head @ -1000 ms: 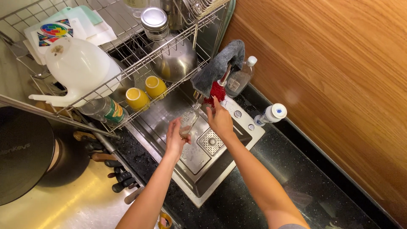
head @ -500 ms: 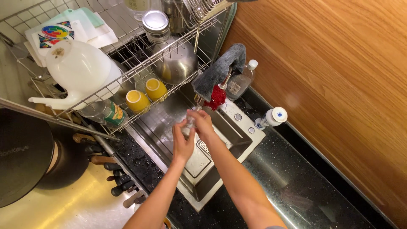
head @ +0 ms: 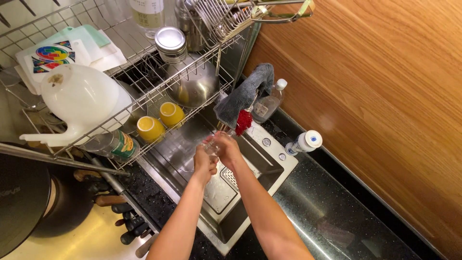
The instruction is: Cleaning a kitchen counter with a cloth after washing dishes.
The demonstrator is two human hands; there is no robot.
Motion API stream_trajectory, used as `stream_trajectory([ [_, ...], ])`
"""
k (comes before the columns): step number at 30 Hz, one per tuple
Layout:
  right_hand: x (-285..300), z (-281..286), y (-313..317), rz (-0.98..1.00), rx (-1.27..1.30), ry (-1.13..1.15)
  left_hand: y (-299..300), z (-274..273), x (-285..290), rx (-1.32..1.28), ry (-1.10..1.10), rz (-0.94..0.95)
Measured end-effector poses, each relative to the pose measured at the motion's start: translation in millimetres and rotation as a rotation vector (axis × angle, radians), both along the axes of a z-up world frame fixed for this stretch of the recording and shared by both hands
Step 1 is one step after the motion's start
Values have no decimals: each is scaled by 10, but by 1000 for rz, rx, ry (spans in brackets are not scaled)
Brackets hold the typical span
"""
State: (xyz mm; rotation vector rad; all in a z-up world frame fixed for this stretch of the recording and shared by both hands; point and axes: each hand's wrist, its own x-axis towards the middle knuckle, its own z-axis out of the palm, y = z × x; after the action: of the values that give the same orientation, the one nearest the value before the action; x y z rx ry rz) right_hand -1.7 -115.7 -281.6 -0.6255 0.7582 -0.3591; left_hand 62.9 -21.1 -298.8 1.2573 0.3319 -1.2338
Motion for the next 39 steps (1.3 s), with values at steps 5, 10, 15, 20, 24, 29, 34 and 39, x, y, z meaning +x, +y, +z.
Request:
stream_trajectory([
  [5, 372, -293, -73, -369, 62, 180, 152, 603, -339, 151, -724, -1],
  [10, 391, -720, -315, -252, 214, 217, 262, 810, -424, 79, -1748, 20],
  [15, 139, -6, -159, 1, 84, 122, 185, 551, -408, 59, -1557, -47],
  [20, 33, 143, -248, 222, 25, 119, 152, 157, -233, 102, -650, -430],
  [24, 90, 33, -314, 316, 18, -126, 371, 220, 87, -778, 149, -395],
  [29, 234, 70, -230, 368, 90, 68, 456, 295, 302, -307, -15, -662],
  [34, 438, -42, -183, 22, -260, 492, 188, 444, -203, 228, -1026, -452],
  [39, 390, 274, -143, -90, -487, 487, 101, 504, -263, 156, -1390, -65],
])
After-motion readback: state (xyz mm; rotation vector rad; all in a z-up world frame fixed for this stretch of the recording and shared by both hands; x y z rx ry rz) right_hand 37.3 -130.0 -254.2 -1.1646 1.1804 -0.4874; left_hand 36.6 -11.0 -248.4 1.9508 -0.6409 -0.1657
